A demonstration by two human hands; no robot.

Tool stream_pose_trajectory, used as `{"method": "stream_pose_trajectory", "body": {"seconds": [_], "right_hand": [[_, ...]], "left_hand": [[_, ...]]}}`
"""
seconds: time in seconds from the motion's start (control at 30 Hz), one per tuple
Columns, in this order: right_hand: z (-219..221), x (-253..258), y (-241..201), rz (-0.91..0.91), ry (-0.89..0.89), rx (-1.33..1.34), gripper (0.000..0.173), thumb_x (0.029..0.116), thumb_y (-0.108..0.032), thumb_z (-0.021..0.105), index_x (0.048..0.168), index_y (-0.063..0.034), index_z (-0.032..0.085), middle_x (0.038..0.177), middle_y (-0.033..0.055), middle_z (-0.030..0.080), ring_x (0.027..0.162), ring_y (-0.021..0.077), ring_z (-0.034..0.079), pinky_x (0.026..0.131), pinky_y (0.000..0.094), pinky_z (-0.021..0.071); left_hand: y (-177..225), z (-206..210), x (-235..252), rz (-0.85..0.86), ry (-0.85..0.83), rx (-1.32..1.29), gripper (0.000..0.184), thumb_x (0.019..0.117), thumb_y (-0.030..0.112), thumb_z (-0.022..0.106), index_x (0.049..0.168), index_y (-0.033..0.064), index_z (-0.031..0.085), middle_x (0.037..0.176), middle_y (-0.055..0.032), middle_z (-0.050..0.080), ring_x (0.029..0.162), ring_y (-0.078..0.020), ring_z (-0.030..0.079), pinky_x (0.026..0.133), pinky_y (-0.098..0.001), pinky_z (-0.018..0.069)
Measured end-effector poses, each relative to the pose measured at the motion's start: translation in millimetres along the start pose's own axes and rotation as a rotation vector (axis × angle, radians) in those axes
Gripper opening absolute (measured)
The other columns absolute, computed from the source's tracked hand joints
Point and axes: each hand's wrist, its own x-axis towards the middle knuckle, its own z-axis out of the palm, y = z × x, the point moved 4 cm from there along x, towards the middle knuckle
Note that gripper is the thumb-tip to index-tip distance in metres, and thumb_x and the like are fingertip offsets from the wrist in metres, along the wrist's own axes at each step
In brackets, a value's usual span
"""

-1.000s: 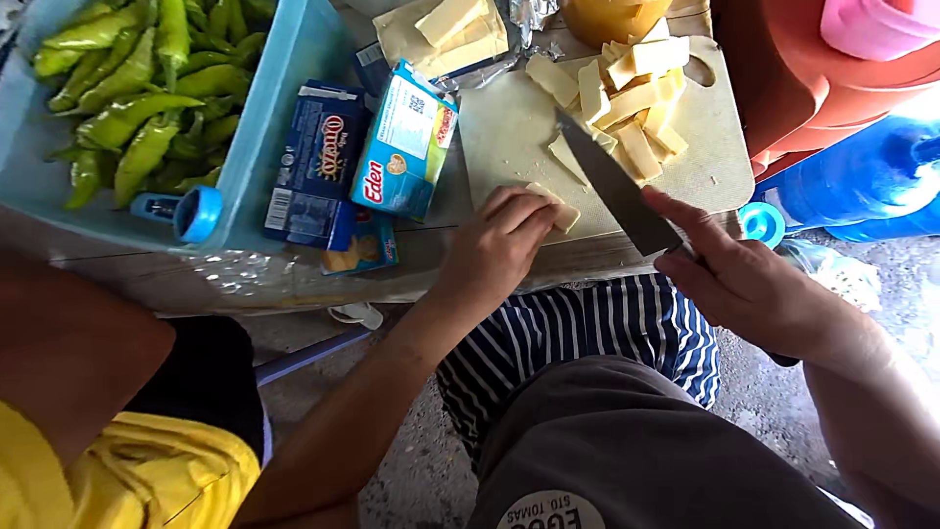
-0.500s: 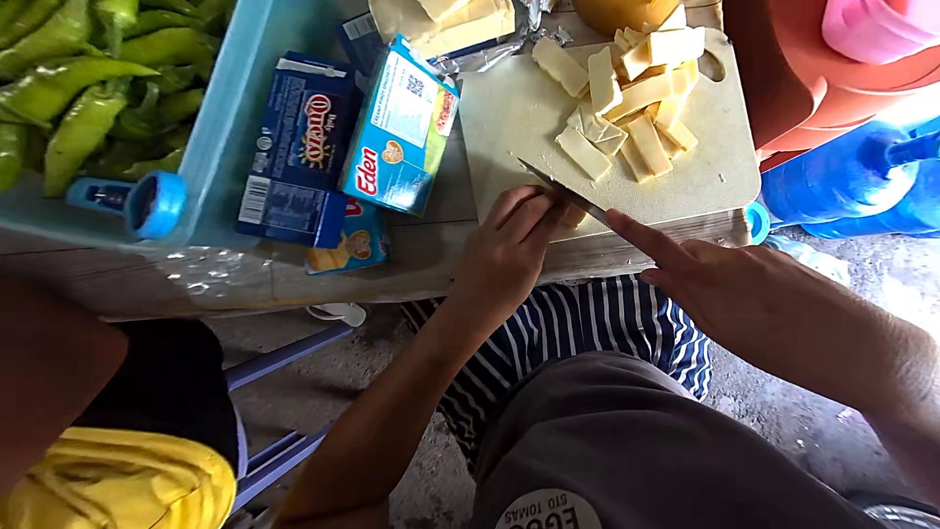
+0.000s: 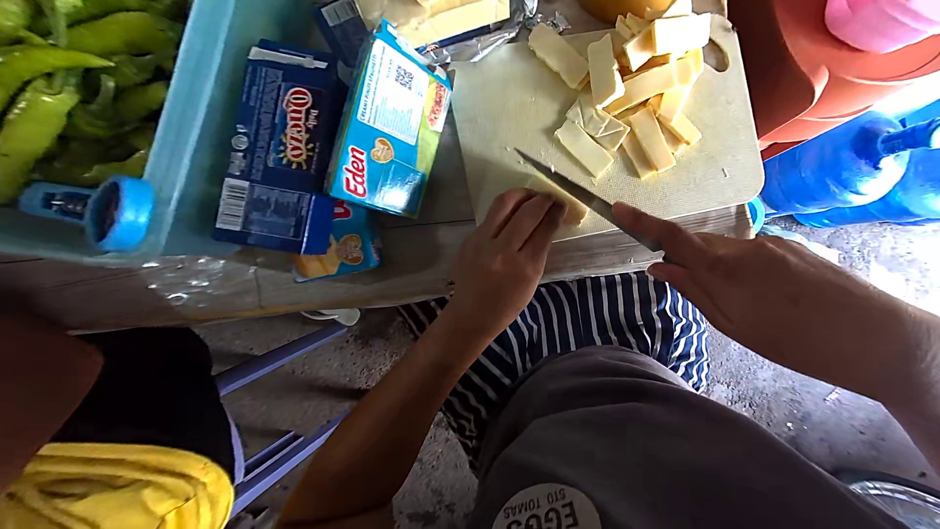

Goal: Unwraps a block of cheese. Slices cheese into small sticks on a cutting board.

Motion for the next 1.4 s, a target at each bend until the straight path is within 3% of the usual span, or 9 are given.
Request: {"method": "stream_pose_trajectory", "body": {"seconds": [0.23,0.53,0.6,0.67,0.8,1.1,1.23,1.33,1.4], "right_hand": [[1,-6,-4,0.045,-0.060,-0.093,0.061,0.1053,-0.021,0.048,0.162,-0.0307,0.030,0.063,0.0033,0.048,0.044,0.0220,0.049,0.039,0.0340,0.0368],[11,3,3,0.006,-0.080,-0.028,0.062,0.1042,-0.018,0.049,0.162,-0.0280,0.031,0.062,0.0030,0.047,0.043,0.0205,0.049,0.039,0.0338,0.0372],[8,4,14,0.018,-0.107,0.159,0.056,0.1067,-0.028,0.047,0.161,-0.0281,0.033,0.062,-0.0013,0.053,0.048,0.0143,0.052,0.043,0.0312,0.0425],[4,4,21,0.035,-0.091,0.247,0.055,0.1076,-0.035,0.044,0.161,-0.0289,0.032,0.062,-0.0065,0.053,0.049,0.0059,0.051,0.043,0.0244,0.0420],[0,-3,7,0.004,-0.021,0.072,0.052,0.1077,-0.033,0.045,0.159,-0.0279,0.038,0.064,0.0011,0.053,0.047,0.0189,0.053,0.041,0.0332,0.0410],[4,-2,1,-0.016,-0.109,-0.140,0.063,0.1032,-0.018,0.052,0.162,-0.0294,0.032,0.062,0.0034,0.046,0.043,0.0203,0.048,0.039,0.0325,0.0358],[15,1,11,-0.023,-0.086,0.003,0.059,0.1047,-0.021,0.052,0.161,-0.0284,0.035,0.063,0.0035,0.050,0.045,0.0212,0.051,0.040,0.0347,0.0394],[12,0,27,-0.002,-0.084,0.238,0.056,0.1074,-0.034,0.045,0.161,-0.0297,0.031,0.062,-0.0046,0.053,0.049,0.0083,0.051,0.045,0.0264,0.0431],[8,-5,28,-0.041,0.046,0.198,0.053,0.1074,-0.033,0.043,0.159,-0.0233,0.038,0.065,-0.0012,0.056,0.048,0.0125,0.051,0.044,0.0293,0.0430]], "left_hand": [[-1,0,0,-0.003,-0.011,-0.010,0.019,0.0945,-0.004,0.063,0.108,-0.0003,0.077,0.108,-0.0135,0.074,0.108,-0.0271,0.067,0.097,-0.0292,0.0502],[-1,-2,0,-0.007,0.015,-0.028,0.015,0.0942,-0.003,0.064,0.103,-0.0021,0.076,0.104,-0.0161,0.074,0.105,-0.0285,0.068,0.098,-0.0289,0.0503],[0,-3,0,-0.018,0.017,-0.032,0.015,0.0937,-0.003,0.064,0.102,-0.0021,0.077,0.103,-0.0162,0.074,0.105,-0.0285,0.069,0.097,-0.0296,0.0513],[0,-2,0,-0.021,0.025,-0.030,0.014,0.0940,-0.003,0.065,0.101,-0.0022,0.076,0.102,-0.0166,0.074,0.105,-0.0285,0.069,0.097,-0.0294,0.0518],[0,-2,-1,-0.010,0.048,-0.014,0.011,0.0943,-0.001,0.067,0.100,-0.0025,0.076,0.102,-0.0161,0.075,0.106,-0.0277,0.069,0.099,-0.0281,0.0512],[-1,-1,-1,-0.019,0.055,0.005,0.012,0.0936,-0.001,0.068,0.102,-0.0014,0.076,0.101,-0.0148,0.075,0.106,-0.0273,0.069,0.098,-0.0279,0.0507],[-1,-1,-1,-0.032,0.044,-0.008,0.012,0.0939,-0.001,0.067,0.101,-0.0015,0.077,0.102,-0.0155,0.074,0.106,-0.0277,0.069,0.098,-0.0285,0.0513],[-1,-1,1,-0.033,0.019,-0.006,0.011,0.0954,0.000,0.065,0.100,-0.0019,0.075,0.103,-0.0169,0.073,0.106,-0.0292,0.069,0.098,-0.0296,0.0518],[-1,-1,5,-0.029,-0.024,0.015,0.014,0.0989,0.004,0.062,0.107,-0.0009,0.073,0.102,-0.0186,0.072,0.103,-0.0317,0.068,0.094,-0.0326,0.0529]]}}
